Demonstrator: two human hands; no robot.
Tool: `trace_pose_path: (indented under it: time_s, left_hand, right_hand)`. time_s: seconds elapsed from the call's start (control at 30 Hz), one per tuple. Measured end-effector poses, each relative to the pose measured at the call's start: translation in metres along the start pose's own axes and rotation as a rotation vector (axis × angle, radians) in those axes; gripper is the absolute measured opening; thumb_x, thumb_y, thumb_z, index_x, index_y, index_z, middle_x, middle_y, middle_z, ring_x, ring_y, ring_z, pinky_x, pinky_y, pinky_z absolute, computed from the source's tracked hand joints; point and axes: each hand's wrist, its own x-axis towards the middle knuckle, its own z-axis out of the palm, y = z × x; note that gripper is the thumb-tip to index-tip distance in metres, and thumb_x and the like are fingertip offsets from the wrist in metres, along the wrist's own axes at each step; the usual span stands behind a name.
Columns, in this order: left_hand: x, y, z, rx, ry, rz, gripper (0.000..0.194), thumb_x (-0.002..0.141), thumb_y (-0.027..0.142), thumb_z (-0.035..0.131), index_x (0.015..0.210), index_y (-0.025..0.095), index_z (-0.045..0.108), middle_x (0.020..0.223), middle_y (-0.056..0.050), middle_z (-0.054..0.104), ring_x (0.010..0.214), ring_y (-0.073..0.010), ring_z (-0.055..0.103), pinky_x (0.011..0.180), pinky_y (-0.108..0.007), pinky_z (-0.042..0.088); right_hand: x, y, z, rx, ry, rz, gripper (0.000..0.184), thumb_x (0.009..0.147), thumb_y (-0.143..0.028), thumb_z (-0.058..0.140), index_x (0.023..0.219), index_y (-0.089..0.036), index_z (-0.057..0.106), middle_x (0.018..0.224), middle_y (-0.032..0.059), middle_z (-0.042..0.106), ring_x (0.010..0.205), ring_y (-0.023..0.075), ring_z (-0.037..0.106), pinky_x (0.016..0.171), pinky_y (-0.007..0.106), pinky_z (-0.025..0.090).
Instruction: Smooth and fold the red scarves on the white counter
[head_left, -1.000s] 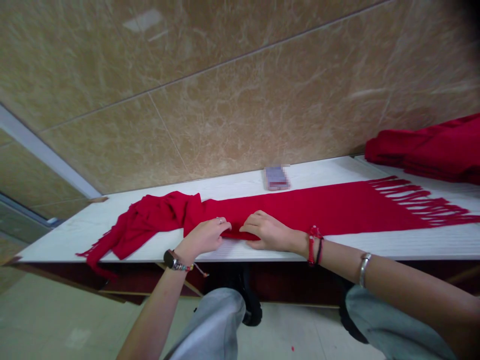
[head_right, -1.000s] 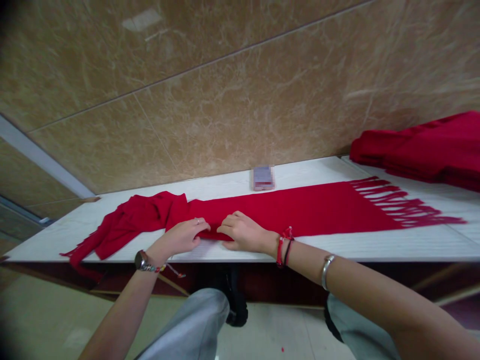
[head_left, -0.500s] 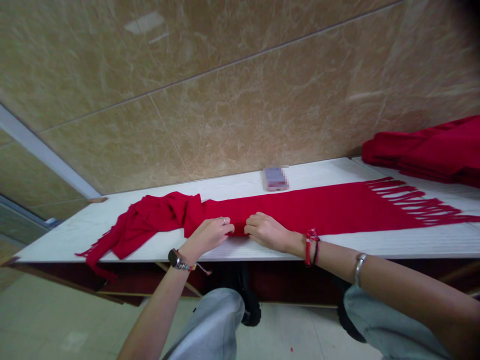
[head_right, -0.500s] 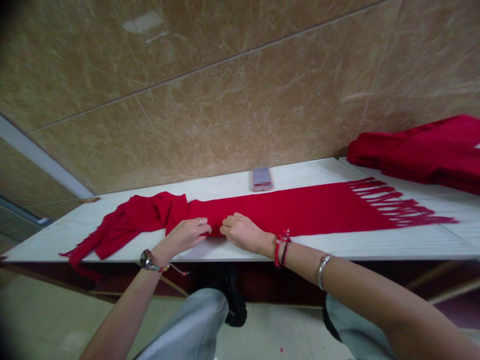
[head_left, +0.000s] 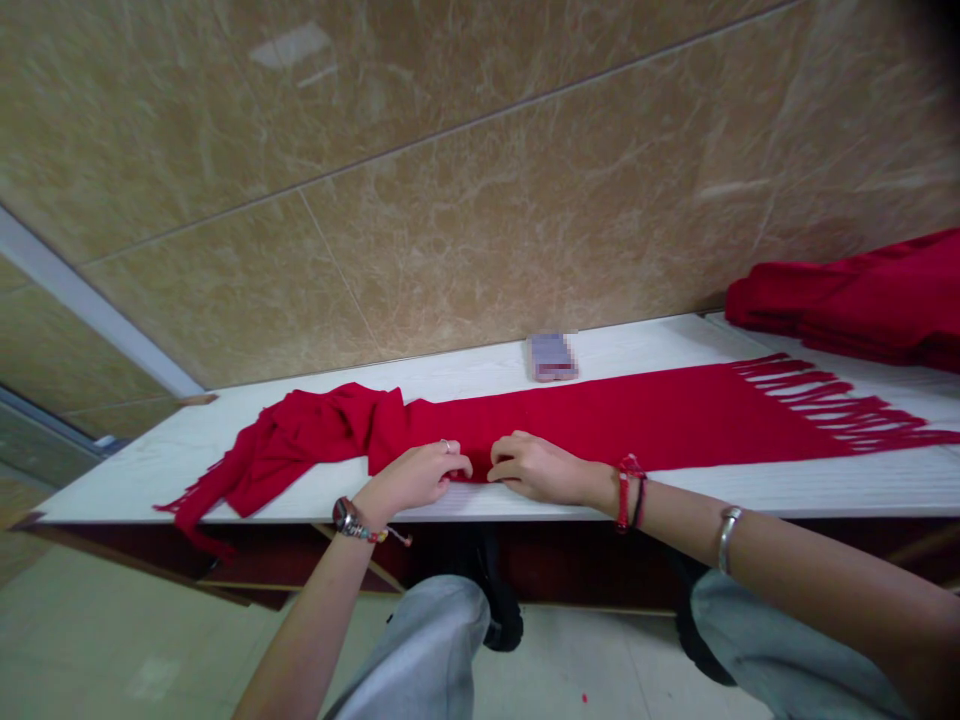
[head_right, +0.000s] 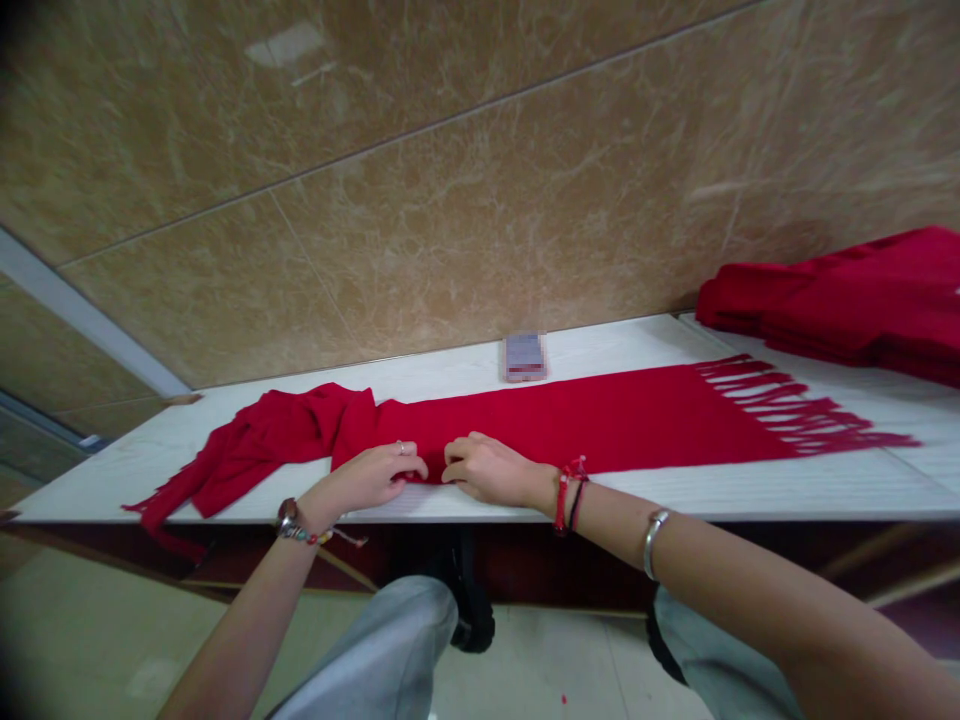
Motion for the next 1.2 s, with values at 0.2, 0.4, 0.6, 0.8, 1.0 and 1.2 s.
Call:
trace_pose_path:
  time_s: [0.2, 0.4, 0.6, 0.8, 1.0, 1.2]
  left_hand:
    - [0.0, 0.001, -0.006, -0.157, -0.005, 0.036, 0.027, 0.076, 0.005, 0.044, 0.089, 0.015, 0.065, 0.093, -0.004, 0.062, 0.088, -0.0143, 0.056, 0.084, -0.024, 0.041]
    - [0.011, 0.006, 0.01, -0.118, 0.099, -0.167, 0.03, 0.089, 0.019, 0.039, 0.11, 0.017, 0.059, 0.104, -0.006, 0.064, 0.096, -0.0175, 0.057, 0.089, -0.029, 0.041]
    - [0.018, 0.018, 0.025, 0.032, 0.026, -0.419, 0.044, 0.091, 0.03, 0.035, 0.135, 0.025, 0.037, 0.129, -0.013, 0.046, 0.118, -0.0285, 0.044, 0.095, -0.047, 0.036]
    - [0.016, 0.016, 0.027, -0.16, -0.162, -0.524, 0.052, 0.092, 0.044, 0.02, 0.142, 0.03, 0.014, 0.15, -0.01, 0.001, 0.134, -0.0359, 0.001, 0.1, -0.06, 0.016]
    - [0.015, 0.014, 0.029, -0.174, -0.138, -0.52, 0.06, 0.089, 0.052, 0.021, 0.143, 0.025, 0.013, 0.149, -0.01, 0.0, 0.134, -0.0354, -0.001, 0.101, -0.059, 0.014]
    - [0.017, 0.011, 0.032, -0.142, -0.15, -0.552, 0.067, 0.087, 0.054, 0.024, 0.143, 0.02, 0.012, 0.148, -0.009, 0.0, 0.134, -0.0341, -0.002, 0.102, -0.058, 0.012]
  right_hand:
    - [-0.003, -0.001, -0.007, 0.112, -0.014, 0.004, 0.022, 0.083, -0.018, 0.049, 0.094, -0.015, 0.068, 0.086, 0.0075, 0.059, 0.082, 0.0166, 0.053, 0.08, 0.031, 0.038]
    - [-0.004, -0.003, -0.009, 0.12, -0.019, -0.071, 0.025, 0.085, -0.02, 0.045, 0.094, -0.015, 0.068, 0.088, 0.0087, 0.06, 0.081, 0.0174, 0.052, 0.078, 0.033, 0.039]
    - [-0.002, -0.002, -0.008, 0.284, 0.006, -0.025, 0.024, 0.085, -0.019, 0.046, 0.087, -0.012, 0.068, 0.081, 0.0082, 0.062, 0.077, 0.0153, 0.055, 0.075, 0.028, 0.044]
    - [0.003, 0.009, -0.008, 0.237, 0.308, 0.331, 0.03, 0.086, -0.021, 0.042, 0.11, -0.014, 0.058, 0.103, 0.0117, 0.062, 0.096, 0.0185, 0.057, 0.084, 0.034, 0.046]
    - [0.005, 0.006, 0.002, -0.049, -0.01, 0.464, 0.057, 0.088, -0.041, 0.04, 0.135, -0.009, 0.033, 0.141, 0.0186, 0.031, 0.132, 0.0297, 0.023, 0.102, 0.053, 0.026]
    - [0.002, -0.001, 0.002, -0.059, -0.218, 0.462, 0.056, 0.091, -0.041, 0.031, 0.136, -0.008, 0.031, 0.143, 0.0155, 0.027, 0.132, 0.0276, 0.022, 0.105, 0.053, 0.02]
